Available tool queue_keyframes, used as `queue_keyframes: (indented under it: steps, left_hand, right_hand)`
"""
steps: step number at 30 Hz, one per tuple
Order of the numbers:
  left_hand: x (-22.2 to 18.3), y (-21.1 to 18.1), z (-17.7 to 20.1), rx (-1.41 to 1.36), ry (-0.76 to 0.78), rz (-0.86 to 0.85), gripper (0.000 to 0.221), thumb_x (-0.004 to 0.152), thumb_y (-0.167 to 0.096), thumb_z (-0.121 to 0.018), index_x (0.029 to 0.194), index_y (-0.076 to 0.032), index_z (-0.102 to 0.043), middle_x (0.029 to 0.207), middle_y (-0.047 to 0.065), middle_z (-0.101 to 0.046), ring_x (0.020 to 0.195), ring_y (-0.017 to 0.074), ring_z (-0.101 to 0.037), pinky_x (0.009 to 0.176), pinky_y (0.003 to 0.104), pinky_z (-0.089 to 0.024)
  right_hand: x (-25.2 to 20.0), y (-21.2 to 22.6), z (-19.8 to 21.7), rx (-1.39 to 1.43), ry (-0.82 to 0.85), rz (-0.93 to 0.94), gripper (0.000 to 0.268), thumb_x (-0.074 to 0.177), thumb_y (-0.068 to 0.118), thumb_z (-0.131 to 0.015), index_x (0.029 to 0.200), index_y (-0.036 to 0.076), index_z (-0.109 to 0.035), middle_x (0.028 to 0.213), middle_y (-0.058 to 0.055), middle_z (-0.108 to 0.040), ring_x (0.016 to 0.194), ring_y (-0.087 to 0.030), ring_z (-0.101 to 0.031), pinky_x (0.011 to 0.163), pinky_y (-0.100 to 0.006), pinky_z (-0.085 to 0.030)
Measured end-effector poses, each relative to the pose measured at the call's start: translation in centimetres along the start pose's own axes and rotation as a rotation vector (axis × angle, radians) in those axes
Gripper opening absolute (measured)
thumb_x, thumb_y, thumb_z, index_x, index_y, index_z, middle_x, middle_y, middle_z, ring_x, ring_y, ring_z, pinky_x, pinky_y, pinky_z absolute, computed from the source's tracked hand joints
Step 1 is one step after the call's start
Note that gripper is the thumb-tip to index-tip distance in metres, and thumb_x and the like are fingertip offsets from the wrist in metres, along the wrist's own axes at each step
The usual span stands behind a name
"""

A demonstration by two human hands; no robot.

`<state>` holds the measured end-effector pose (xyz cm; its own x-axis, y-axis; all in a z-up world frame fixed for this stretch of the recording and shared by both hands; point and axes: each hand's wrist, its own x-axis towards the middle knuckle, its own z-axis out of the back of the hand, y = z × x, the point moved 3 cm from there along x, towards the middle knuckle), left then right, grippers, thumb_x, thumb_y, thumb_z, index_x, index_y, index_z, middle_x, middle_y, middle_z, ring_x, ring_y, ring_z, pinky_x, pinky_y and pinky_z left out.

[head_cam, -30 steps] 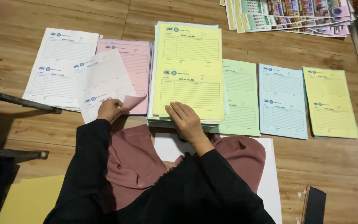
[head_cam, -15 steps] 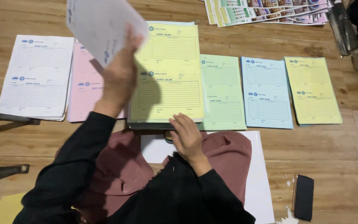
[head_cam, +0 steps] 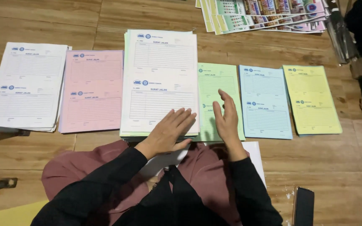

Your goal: Sorting and stacking multi-colored paper forms into organized piles on the floor.

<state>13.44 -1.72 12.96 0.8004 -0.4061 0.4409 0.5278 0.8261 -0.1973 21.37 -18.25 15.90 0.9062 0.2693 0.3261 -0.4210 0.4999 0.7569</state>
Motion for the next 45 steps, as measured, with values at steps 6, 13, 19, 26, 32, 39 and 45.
queue_keyframes:
  steps: [6, 13, 19, 26, 32, 39, 45]
  left_hand:
    - [2.8, 11.8, 3.2, -0.226, -0.05, 0.741, 0.067, 0.091, -0.043, -0.041, 0.14, -0.002, -0.021, 0.143, 0.022, -0.021, 0.133, 0.0373, -0.016, 0.106, 0.054, -0.01]
    - [3.0, 27.4, -2.8, -0.859, -0.23, 1.374, 0.079, 0.088, -0.065, -0.03, 0.142, -0.009, -0.014, 0.146, 0.017, -0.017, 0.133, 0.0385, -0.016, 0.105, 0.055, -0.016]
    - [4.2, 23.1, 2.4, -0.899, -0.141, 1.362, 0.086, 0.076, -0.061, -0.023, 0.14, -0.007, -0.003, 0.147, 0.018, -0.003, 0.133, 0.0371, -0.001, 0.105, 0.054, -0.012]
    - [-4.9, 13.3, 5.2, -1.156, -0.078, 1.385, 0.083, 0.088, -0.059, -0.029, 0.142, -0.005, 0.003, 0.142, 0.03, 0.006, 0.126, 0.054, 0.008, 0.096, 0.069, 0.003]
    - [-4.6, 7.4, 6.4, -1.109, -0.014, 1.378, 0.081, 0.089, -0.049, -0.033, 0.14, 0.0, 0.007, 0.144, 0.028, 0.007, 0.131, 0.0475, 0.005, 0.102, 0.063, -0.002]
    - [-3.8, 6.7, 8.0, -0.714, -0.072, 1.083, 0.086, 0.085, -0.039, -0.049, 0.138, 0.007, 0.0, 0.142, 0.032, 0.001, 0.132, 0.0446, 0.001, 0.103, 0.06, -0.002]
    - [-0.7, 2.3, 4.9, -0.341, 0.345, 0.401, 0.11, 0.06, -0.038, -0.078, 0.14, -0.002, -0.012, 0.144, 0.027, -0.009, 0.133, 0.0408, -0.006, 0.103, 0.059, 0.004]
  right_hand:
    - [8.6, -1.7, -5.3, 0.241, 0.321, -0.376, 0.063, 0.095, 0.041, -0.036, 0.137, -0.004, -0.021, 0.137, -0.03, -0.026, 0.129, -0.042, -0.026, 0.103, -0.053, -0.026]
    - [16.7, -9.6, -12.8, 0.202, 0.308, -0.615, 0.071, 0.095, 0.051, -0.035, 0.14, 0.001, -0.013, 0.141, -0.026, -0.021, 0.131, -0.039, -0.02, 0.102, -0.055, -0.021]
    - [15.2, -4.7, -10.6, 0.365, 0.285, -0.599, 0.068, 0.083, 0.05, -0.03, 0.131, 0.002, -0.027, 0.136, -0.017, -0.033, 0.126, -0.031, -0.03, 0.101, -0.047, -0.025]
    - [1.7, 2.2, -3.9, 0.438, 0.381, -0.632, 0.078, 0.089, 0.048, -0.027, 0.138, -0.008, -0.002, 0.142, -0.033, -0.004, 0.131, -0.046, -0.009, 0.106, -0.055, -0.012]
    - [-3.0, 2.7, -5.5, 0.337, 0.475, -0.563, 0.079, 0.09, 0.047, -0.029, 0.138, -0.005, 0.006, 0.142, -0.032, 0.004, 0.132, -0.044, 0.0, 0.105, -0.055, -0.008]
    - [3.7, 1.8, -4.6, 0.028, 0.358, -0.388, 0.068, 0.094, 0.045, -0.027, 0.139, -0.004, -0.01, 0.141, -0.03, -0.011, 0.133, -0.043, -0.01, 0.107, -0.053, -0.008]
    - [17.5, 0.8, -11.6, -0.275, 0.429, 0.239, 0.059, 0.095, 0.049, -0.037, 0.13, 0.002, -0.04, 0.126, -0.026, -0.041, 0.121, -0.042, -0.036, 0.101, -0.051, -0.024]
